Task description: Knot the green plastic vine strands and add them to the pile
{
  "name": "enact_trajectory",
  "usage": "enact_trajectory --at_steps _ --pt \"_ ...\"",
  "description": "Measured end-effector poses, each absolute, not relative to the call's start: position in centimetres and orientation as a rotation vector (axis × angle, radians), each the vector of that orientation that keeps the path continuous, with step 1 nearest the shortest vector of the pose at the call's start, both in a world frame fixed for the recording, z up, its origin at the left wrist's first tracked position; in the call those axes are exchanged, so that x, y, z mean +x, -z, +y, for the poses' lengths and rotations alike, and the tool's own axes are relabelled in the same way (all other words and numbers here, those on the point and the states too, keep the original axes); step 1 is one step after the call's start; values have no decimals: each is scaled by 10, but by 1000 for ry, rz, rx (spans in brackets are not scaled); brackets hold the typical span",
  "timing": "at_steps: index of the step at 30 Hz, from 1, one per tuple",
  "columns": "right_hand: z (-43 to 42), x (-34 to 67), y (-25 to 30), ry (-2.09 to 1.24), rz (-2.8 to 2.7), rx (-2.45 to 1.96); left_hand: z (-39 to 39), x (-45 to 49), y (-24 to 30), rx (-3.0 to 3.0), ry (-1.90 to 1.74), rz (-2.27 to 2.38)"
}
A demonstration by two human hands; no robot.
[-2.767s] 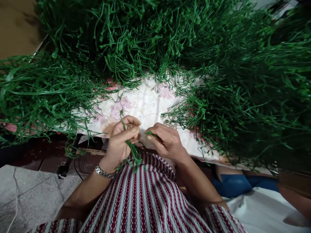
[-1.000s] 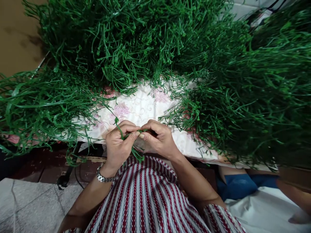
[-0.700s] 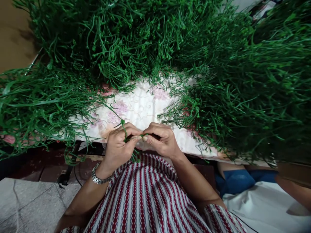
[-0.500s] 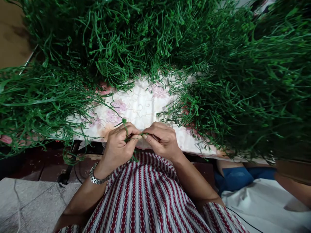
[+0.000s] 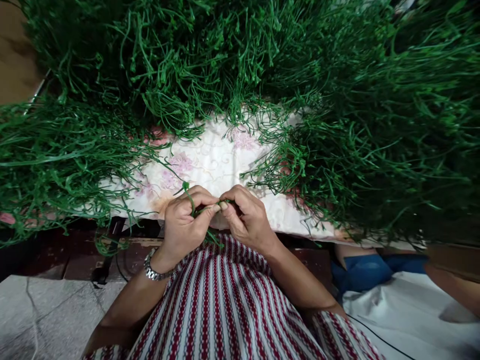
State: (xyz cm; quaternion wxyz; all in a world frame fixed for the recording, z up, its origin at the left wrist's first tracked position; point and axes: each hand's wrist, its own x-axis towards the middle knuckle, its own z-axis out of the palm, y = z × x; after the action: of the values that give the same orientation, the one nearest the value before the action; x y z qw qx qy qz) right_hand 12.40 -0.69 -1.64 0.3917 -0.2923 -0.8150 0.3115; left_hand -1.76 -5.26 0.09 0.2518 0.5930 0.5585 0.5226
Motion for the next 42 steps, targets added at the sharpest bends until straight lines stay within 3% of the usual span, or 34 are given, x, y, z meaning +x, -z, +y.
enact_trajectory --at_steps 9,16,26,35,42 --pt "-5 132 14 -648 -2140 -680 -49 -26 -12 1666 -1013 1443" --pt "-7 132 17 -869 -2092 -700 -49 -24 -8 1503 -1134 1365" --pt "-5 137 15 -706 -2353 -616 -50 -27 -14 1574 -944 1367" --pt "10 139 11 -1327 -2181 -186 -48 -30 -17 1448 -771 1162" --pt "14 138 19 -1660 -2079 -124 -48 -32 -18 1367 -713 1144"
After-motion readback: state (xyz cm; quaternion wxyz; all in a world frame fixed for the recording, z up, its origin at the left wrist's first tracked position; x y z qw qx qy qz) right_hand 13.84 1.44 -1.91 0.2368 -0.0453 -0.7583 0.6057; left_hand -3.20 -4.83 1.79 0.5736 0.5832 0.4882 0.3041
